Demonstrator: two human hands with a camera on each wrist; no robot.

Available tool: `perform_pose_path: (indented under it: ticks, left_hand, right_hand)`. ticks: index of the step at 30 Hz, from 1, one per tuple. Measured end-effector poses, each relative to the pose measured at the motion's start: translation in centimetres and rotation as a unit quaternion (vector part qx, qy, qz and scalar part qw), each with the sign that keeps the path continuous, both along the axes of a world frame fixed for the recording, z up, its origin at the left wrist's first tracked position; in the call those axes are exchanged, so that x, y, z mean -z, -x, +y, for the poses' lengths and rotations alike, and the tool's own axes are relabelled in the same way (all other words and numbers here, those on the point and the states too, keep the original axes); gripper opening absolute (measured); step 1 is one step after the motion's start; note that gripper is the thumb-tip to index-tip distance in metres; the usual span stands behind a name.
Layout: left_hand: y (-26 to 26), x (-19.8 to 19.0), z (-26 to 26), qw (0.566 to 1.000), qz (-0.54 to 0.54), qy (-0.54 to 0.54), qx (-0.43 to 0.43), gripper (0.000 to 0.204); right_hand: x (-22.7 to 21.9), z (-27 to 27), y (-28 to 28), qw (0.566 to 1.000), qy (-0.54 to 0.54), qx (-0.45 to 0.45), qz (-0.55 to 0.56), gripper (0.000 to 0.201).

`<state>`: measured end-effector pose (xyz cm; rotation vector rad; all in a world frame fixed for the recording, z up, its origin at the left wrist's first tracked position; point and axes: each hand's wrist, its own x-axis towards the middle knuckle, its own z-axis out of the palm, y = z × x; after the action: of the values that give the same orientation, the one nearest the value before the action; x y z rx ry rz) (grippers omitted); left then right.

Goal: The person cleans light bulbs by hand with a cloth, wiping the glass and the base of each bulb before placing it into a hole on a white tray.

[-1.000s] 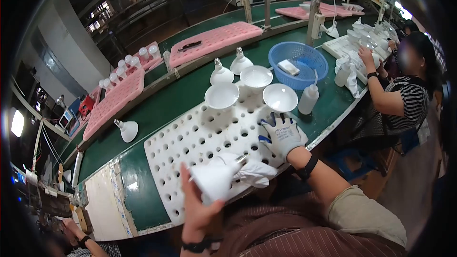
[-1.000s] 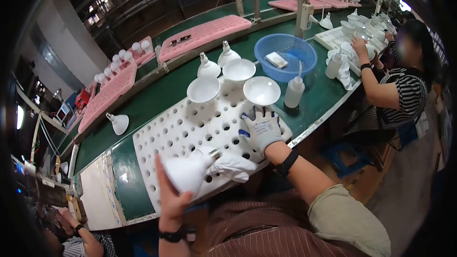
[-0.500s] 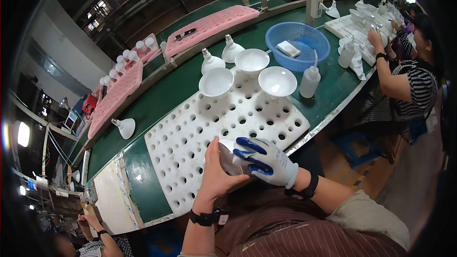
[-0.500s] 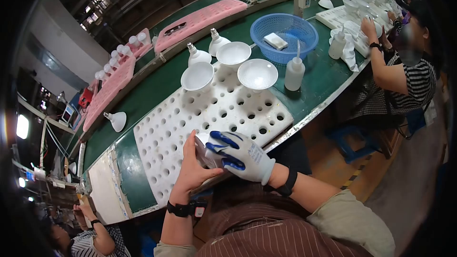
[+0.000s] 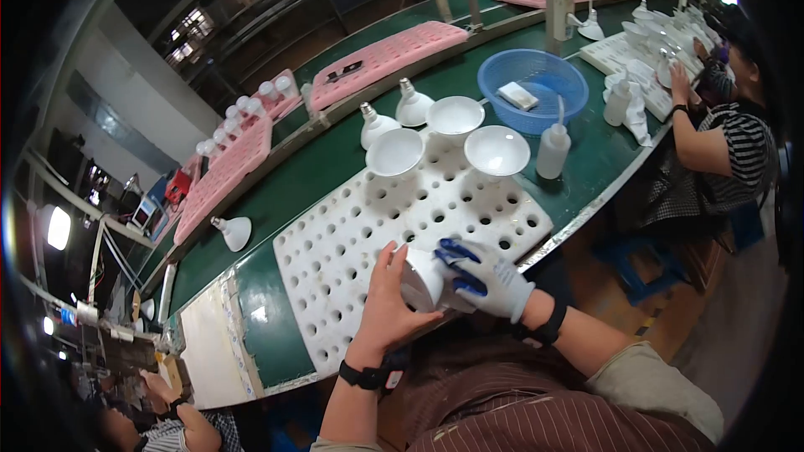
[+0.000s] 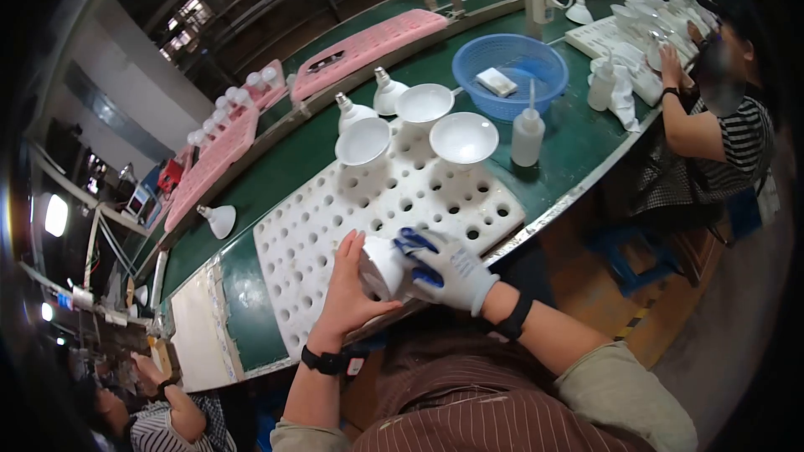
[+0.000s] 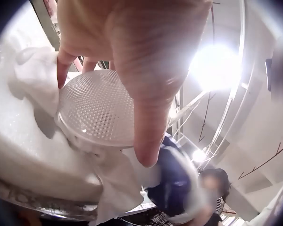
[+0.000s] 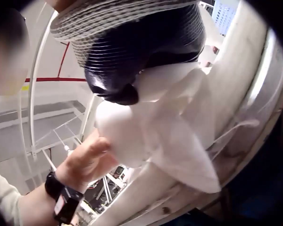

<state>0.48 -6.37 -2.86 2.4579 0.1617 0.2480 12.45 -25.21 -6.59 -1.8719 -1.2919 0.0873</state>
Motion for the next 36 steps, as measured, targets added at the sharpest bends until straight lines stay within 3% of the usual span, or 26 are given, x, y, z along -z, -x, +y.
perform_pose_path:
  ticks: [2,4,6,7,9,10,13,15,16,20,22,23,24,26,28,30,34,36]
  left_hand:
    - [-0.6,0.1,0.8,0.999,-0.002,-0.017,0.033,0.111]
    - [-0.8,0.0,0.5,0.997,-0.021,0.078,-0.015,0.113]
    - [-1.3,-0.2,0.2,0.981,0.021,0.191,-0.034,0.113]
    - [-1.6,0.4,-0.5,0.983,0.005,0.178,-0.043,0.112]
    - [-1.8,-1.4,-2.0,0.977,0.096,0.186,-0.040,0.111]
    - [-2.2,1.5,-2.2,0.982,0.081,0.158,-0.062,0.113]
    - [-1.1,1.1,-1.9,0.997,-0.014,0.068,-0.036,0.118]
    - [-0.7,1.5,-1.7,0.995,-0.072,0.002,0.070,0.125]
    - [-0.8,1.5,-1.6,0.995,-0.074,0.001,0.065,0.125]
    - [-0.9,1.4,-1.3,0.995,-0.077,0.015,0.056,0.127]
    - [-1.5,1.5,-1.9,0.997,0.010,0.073,-0.001,0.126]
    - [-2.3,2.6,-2.0,0.992,-0.029,0.120,0.002,0.125]
    - [-2.1,2.5,-2.1,0.992,-0.031,0.121,-0.001,0.125]
    - [-2.2,2.2,-2.4,0.990,0.042,0.131,-0.022,0.126]
    - [-1.4,1.8,-2.4,0.994,0.032,0.100,-0.010,0.127]
    - [-1.1,2.7,-2.1,0.995,-0.093,-0.013,0.032,0.127]
    - [-1.3,2.8,-2.2,0.991,-0.106,-0.032,0.068,0.127]
    - [-2.2,2.6,-2.5,0.997,-0.009,0.081,-0.004,0.126]
  right_hand:
    - [-0.3,-1.4,-0.7,0.982,0.104,0.085,-0.134,0.050]
    - [-0.7,-1.1,-1.4,0.984,0.019,0.112,-0.136,0.043]
    - [-1.9,-1.3,-0.7,0.992,-0.096,0.057,0.065,0.050]
    - [-2.8,-1.4,-0.1,0.993,-0.086,0.023,0.073,0.051]
    - [-2.7,-1.3,0.6,0.996,-0.064,-0.014,0.065,0.052]
    - [-1.8,-1.3,0.7,0.997,-0.057,-0.024,0.056,0.052]
    - [0.9,-2.0,-0.6,0.999,-0.032,-0.002,-0.005,0.050]
    - [1.9,-2.8,-1.7,0.995,0.052,0.035,-0.077,0.046]
    - [2.0,-3.3,-2.4,0.989,0.082,0.037,-0.121,0.053]
    - [1.2,-3.3,-2.1,0.999,-0.016,0.032,-0.002,0.050]
    - [-0.6,-2.7,0.0,0.995,-0.072,0.010,0.070,0.050]
    - [-0.8,-2.6,0.2,0.999,-0.035,-0.032,-0.004,0.051]
    - [-0.9,-2.3,0.9,0.998,-0.049,-0.025,0.002,0.051]
    - [0.7,-2.4,0.1,1.000,-0.023,-0.013,-0.006,0.051]
    - [2.9,-3.1,-1.7,0.999,0.026,0.015,-0.022,0.051]
    - [3.8,-3.9,-2.7,0.998,0.052,0.030,-0.030,0.051]
    - [2.2,-4.7,-2.1,0.999,-0.007,0.045,0.000,0.051]
    - [0.1,-4.0,-0.2,0.994,-0.090,0.017,0.058,0.050]
